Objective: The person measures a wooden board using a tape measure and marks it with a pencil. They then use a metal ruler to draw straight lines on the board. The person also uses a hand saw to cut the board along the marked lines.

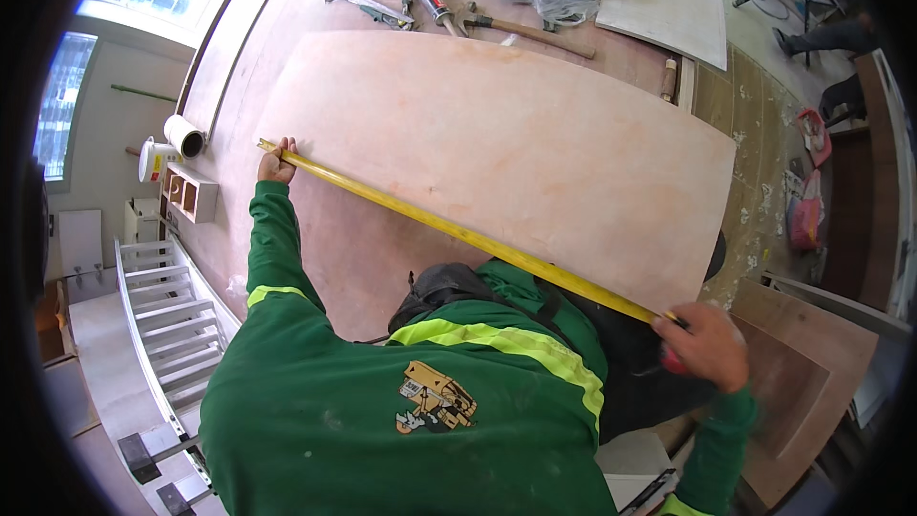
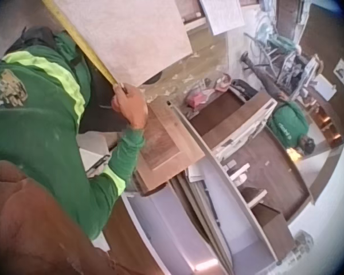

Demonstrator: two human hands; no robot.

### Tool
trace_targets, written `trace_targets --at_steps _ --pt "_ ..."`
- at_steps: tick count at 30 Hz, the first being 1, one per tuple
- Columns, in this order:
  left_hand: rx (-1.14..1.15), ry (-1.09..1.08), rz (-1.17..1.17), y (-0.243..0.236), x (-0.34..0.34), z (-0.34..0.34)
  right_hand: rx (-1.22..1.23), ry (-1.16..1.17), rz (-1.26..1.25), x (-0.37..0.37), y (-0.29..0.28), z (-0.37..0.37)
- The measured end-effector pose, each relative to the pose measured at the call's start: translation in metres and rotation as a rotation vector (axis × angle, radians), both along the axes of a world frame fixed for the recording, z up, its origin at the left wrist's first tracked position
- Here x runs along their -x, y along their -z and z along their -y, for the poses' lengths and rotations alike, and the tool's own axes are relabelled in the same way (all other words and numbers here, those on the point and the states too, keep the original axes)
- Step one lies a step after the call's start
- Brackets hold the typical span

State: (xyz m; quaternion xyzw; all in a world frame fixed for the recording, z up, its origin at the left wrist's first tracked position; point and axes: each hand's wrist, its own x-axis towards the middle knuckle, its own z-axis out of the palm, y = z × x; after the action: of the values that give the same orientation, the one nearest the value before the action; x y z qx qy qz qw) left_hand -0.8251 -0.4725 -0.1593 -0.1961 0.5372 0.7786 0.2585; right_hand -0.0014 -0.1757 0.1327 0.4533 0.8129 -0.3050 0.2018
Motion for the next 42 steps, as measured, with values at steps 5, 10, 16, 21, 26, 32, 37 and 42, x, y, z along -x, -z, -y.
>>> trace_targets --at_steps 5,10,16,21,26,32,37,42 --pt "0.080 0.053 -0.024 -0.008 -0.012 -0.005 0.161 0.001 -0.066 0.088 0.002 0.014" --pt "0.199 0.175 -0.039 -0.020 -0.012 -0.010 0.104 -0.011 -0.173 0.113 0.000 0.022" --pt "0.231 0.212 0.002 -0.015 -0.011 -0.011 0.117 0.031 -0.157 0.108 -0.002 0.022" --pt "0.346 0.378 -0.011 -0.005 0.009 0.013 0.031 0.014 -0.303 0.083 0.009 0.019" --pt "1.264 0.844 -0.420 -0.053 -0.028 -0.010 -0.080 0.108 -0.045 -0.015 0.030 -0.009" --pt "0.504 1.174 -1.481 -0.144 -0.303 -0.212 -0.158 0.335 0.103 -0.125 0.052 -0.010" --pt "-0.495 1.844 -1.831 -0.197 -0.590 -0.328 -0.210 0.423 0.018 -0.139 0.059 0.000" --pt "-0.764 2.537 -1.962 -0.211 -0.765 -0.388 -0.224 0.543 -0.046 -0.155 0.059 0.002"
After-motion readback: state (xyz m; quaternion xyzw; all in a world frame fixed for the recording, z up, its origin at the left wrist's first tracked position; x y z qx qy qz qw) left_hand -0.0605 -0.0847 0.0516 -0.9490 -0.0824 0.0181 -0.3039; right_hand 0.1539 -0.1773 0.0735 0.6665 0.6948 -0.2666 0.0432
